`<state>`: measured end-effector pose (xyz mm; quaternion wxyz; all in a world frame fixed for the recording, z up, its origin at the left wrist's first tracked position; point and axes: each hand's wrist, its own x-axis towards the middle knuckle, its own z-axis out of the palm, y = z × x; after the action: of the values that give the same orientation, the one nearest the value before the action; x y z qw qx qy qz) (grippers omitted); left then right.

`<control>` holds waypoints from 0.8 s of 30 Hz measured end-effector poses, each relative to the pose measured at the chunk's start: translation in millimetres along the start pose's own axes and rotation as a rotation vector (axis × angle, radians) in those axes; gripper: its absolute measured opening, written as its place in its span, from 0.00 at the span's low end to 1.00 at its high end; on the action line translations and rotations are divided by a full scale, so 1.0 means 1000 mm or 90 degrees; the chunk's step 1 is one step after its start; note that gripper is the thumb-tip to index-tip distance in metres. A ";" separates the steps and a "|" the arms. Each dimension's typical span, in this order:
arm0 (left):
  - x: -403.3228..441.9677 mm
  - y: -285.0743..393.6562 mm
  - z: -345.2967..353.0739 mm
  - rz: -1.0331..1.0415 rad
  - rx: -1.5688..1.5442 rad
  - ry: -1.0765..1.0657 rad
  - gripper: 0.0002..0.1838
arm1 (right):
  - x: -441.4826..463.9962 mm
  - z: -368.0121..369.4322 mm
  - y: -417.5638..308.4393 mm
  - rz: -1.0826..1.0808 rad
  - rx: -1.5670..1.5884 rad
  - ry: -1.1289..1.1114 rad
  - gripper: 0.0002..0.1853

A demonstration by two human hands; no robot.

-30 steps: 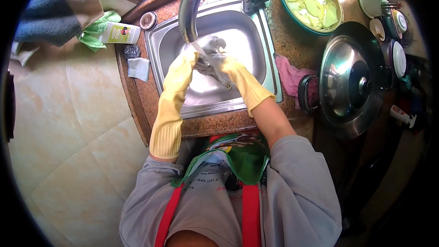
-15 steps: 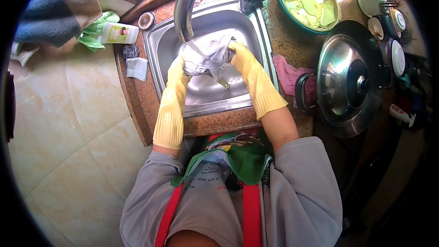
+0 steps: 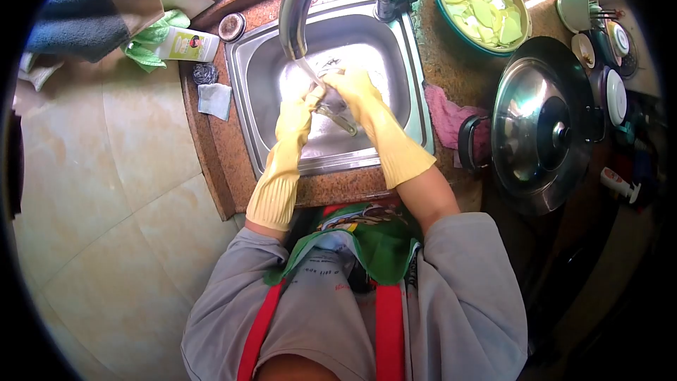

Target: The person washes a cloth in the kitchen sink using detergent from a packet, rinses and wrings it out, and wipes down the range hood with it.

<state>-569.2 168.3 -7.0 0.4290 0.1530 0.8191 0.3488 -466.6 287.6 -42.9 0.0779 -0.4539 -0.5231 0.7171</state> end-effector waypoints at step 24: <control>-0.053 0.059 -0.078 0.615 0.323 0.350 0.14 | 0.047 0.004 0.073 -0.188 -0.541 -0.002 0.16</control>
<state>-604.0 147.2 96.6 -0.0547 0.5086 0.7957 0.3244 -469.7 280.3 -129.1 -0.0148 -0.3645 -0.8307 0.4205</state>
